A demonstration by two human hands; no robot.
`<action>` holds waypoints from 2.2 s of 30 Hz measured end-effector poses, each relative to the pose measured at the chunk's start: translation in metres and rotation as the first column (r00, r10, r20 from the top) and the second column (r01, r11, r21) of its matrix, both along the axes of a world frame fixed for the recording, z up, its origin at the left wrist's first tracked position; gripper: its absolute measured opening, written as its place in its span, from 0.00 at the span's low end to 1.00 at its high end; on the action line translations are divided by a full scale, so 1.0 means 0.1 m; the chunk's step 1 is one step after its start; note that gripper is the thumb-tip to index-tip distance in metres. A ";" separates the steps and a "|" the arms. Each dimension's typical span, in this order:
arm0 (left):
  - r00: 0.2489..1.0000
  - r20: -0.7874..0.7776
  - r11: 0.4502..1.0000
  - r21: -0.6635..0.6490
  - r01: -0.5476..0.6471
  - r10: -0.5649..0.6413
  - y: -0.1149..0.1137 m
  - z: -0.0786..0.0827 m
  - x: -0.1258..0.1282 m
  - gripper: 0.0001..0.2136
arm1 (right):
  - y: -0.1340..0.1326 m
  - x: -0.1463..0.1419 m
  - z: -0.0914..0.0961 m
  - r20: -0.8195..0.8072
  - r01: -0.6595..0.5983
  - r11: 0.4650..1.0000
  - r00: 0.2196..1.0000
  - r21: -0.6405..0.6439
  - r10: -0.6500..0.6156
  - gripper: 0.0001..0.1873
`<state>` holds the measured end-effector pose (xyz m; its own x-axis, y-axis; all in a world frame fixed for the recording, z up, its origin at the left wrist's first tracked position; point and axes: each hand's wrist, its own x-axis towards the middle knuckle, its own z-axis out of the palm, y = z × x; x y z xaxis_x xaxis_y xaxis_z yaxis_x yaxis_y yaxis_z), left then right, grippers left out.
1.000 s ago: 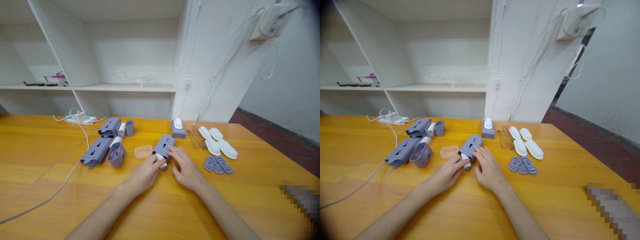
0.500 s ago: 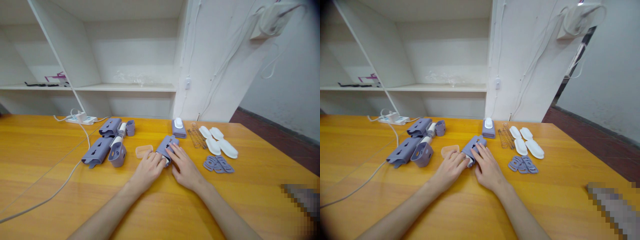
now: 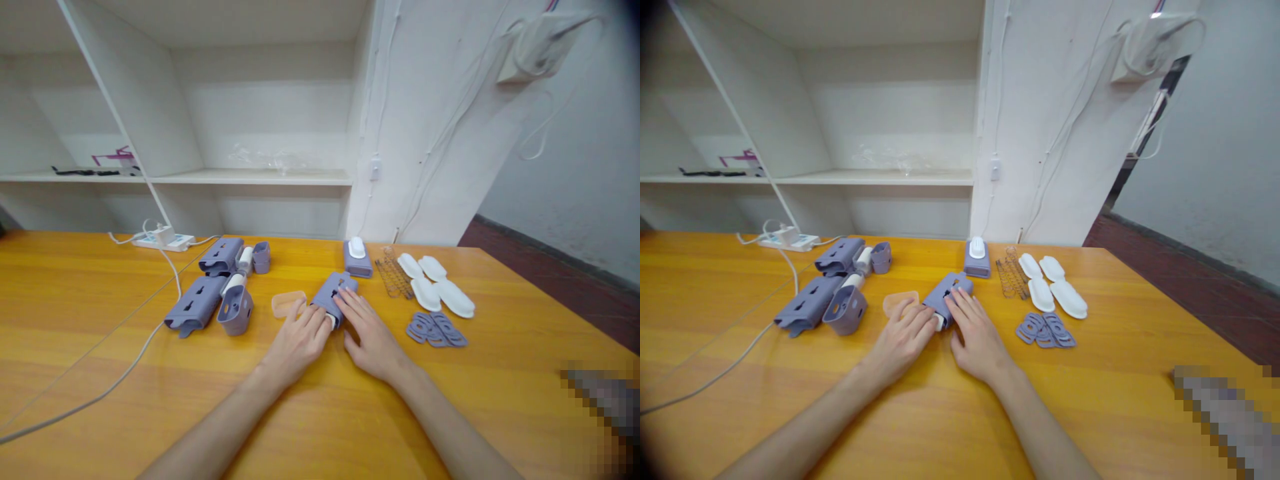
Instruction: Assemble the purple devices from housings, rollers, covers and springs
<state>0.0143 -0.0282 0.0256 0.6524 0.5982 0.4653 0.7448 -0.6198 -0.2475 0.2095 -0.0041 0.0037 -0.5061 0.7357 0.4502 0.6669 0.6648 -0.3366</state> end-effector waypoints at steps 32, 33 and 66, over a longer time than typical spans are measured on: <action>0.766 0.571 0.939 -0.321 -0.122 0.295 -0.03 -0.25 0.30 0.14 | 0.04 -0.02 -0.01 -0.029 0.041 0.999 0.999 -0.017 -0.042 0.38; 0.742 0.600 0.935 -0.340 -0.100 0.298 -0.02 -0.26 0.31 0.13 | 0.04 -0.02 -0.01 -0.025 0.042 0.999 0.999 -0.017 -0.042 0.38; 0.467 0.788 0.903 -0.426 -0.056 0.400 0.14 -0.19 0.42 0.09 | 0.05 -0.03 0.01 -0.001 0.081 0.997 0.997 -0.012 -0.081 0.36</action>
<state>0.0564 -0.0140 0.0068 -0.1390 0.8737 0.4661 0.6007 -0.2998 0.7411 0.2067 0.0014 0.0050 -0.4436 0.7796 0.4421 0.7179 0.6044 -0.3454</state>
